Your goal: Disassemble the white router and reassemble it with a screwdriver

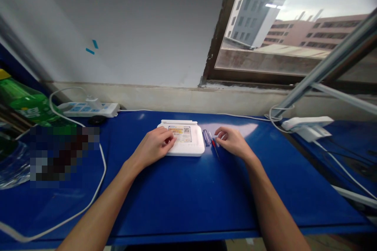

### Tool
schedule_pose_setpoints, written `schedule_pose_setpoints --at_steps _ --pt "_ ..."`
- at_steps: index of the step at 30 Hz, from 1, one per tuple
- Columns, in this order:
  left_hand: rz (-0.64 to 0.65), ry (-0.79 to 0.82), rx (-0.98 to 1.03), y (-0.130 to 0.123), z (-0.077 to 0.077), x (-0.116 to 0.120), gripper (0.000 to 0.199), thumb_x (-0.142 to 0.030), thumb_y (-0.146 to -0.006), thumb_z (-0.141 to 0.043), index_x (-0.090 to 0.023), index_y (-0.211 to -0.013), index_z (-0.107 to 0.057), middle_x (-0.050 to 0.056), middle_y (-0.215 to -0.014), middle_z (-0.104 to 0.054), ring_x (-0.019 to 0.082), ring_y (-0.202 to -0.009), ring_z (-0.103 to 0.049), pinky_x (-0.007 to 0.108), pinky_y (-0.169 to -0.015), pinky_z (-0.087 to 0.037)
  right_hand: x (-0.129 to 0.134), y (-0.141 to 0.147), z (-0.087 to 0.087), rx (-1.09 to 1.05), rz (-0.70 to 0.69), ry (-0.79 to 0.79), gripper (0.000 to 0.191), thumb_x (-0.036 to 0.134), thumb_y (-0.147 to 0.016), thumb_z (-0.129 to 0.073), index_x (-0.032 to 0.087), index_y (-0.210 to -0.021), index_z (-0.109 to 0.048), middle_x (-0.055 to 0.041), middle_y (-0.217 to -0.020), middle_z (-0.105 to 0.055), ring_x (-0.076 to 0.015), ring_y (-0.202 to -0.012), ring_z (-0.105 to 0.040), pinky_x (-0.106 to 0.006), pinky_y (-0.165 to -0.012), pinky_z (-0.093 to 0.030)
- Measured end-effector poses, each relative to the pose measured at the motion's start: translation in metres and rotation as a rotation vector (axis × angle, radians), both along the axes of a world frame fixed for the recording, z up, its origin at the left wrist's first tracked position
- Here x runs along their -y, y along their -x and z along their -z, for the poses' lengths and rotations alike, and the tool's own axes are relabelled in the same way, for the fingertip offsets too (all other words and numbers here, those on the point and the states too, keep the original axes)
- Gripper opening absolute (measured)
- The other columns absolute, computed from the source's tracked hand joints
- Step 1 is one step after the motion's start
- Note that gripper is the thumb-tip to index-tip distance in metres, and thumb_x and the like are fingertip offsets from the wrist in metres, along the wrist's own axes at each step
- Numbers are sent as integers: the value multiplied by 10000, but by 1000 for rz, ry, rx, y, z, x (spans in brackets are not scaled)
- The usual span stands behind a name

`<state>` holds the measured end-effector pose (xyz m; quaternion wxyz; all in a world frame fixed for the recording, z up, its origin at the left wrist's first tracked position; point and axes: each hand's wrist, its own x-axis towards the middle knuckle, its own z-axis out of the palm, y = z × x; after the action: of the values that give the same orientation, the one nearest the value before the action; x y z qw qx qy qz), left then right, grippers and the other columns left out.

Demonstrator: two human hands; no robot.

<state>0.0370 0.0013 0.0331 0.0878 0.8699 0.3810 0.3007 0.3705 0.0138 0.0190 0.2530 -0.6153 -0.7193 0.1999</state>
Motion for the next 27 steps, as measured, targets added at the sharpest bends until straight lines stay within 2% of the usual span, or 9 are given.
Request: schedule_pose_setpoints --at_steps 4,9,12,15,18,22,25,27 --pt "4 6 -6 0 1 0 180 -232 -984 -561 -189 -828 -640 25 -821 -647 173 -747 -592 301 -699 -471 3 2 -3 -37 -81 59 147 231 -721 -681 184 -860 -685 -9 -687 -690 -151 -595 -624 -238 -550 -440" --pt "5 -4 -3 -1 0 0 185 -233 -984 -562 -191 -822 -641 22 -802 -640 171 -736 -587 299 -694 -465 3 -3 -4 -143 55 203 251 160 -673 -697 164 -923 -710 -20 -649 -707 -158 -575 -643 -232 -517 -441" --pt "9 -26 4 -2 0 0 178 -227 -981 -561 -193 -826 -642 25 -810 -650 174 -753 -599 299 -707 -470 1 -9 -8 -412 96 267 348 214 -693 -717 130 -1031 -716 -35 -658 -709 -165 -586 -649 -255 -538 -487" --pt "8 -26 17 -2 1 1 175 -228 -978 -562 -192 -829 -646 29 -818 -653 175 -761 -603 303 -717 -476 1 -14 -15 -691 97 223 451 296 -690 -770 133 -1108 -725 -57 -790 -730 -161 -681 -660 -271 -618 -532" --pt "15 -26 22 -4 2 2 166 -227 -973 -566 -196 -834 -650 28 -818 -651 178 -764 -606 307 -721 -480 4 -15 -23 -758 55 180 384 400 -686 -821 155 -976 -763 -86 -914 -743 -166 -770 -663 -270 -664 -539" --pt "47 -42 31 -10 2 5 184 -239 -987 -554 -197 -828 -636 32 -826 -658 185 -785 -611 315 -737 -483 8 -10 -27 -761 4 111 382 498 -697 -839 149 -792 -716 -55 -741 -702 -141 -654 -614 -269 -616 -509" --pt "75 -33 38 -17 2 9 196 -241 -1000 -541 -195 -837 -639 38 -823 -654 187 -788 -604 319 -743 -481 9 -6 -28 -793 9 132 400 514 -713 -831 145 -795 -701 -22 -655 -669 -107 -544 -557 -254 -539 -467" --pt "91 -31 31 -21 3 11 196 -243 -1005 -537 -191 -851 -646 45 -829 -655 191 -794 -598 326 -746 -480 10 -4 -28 -851 24 190 409 492 -705 -845 138 -863 -716 -44 -711 -709 -127 -598 -631 -255 -571 -504"
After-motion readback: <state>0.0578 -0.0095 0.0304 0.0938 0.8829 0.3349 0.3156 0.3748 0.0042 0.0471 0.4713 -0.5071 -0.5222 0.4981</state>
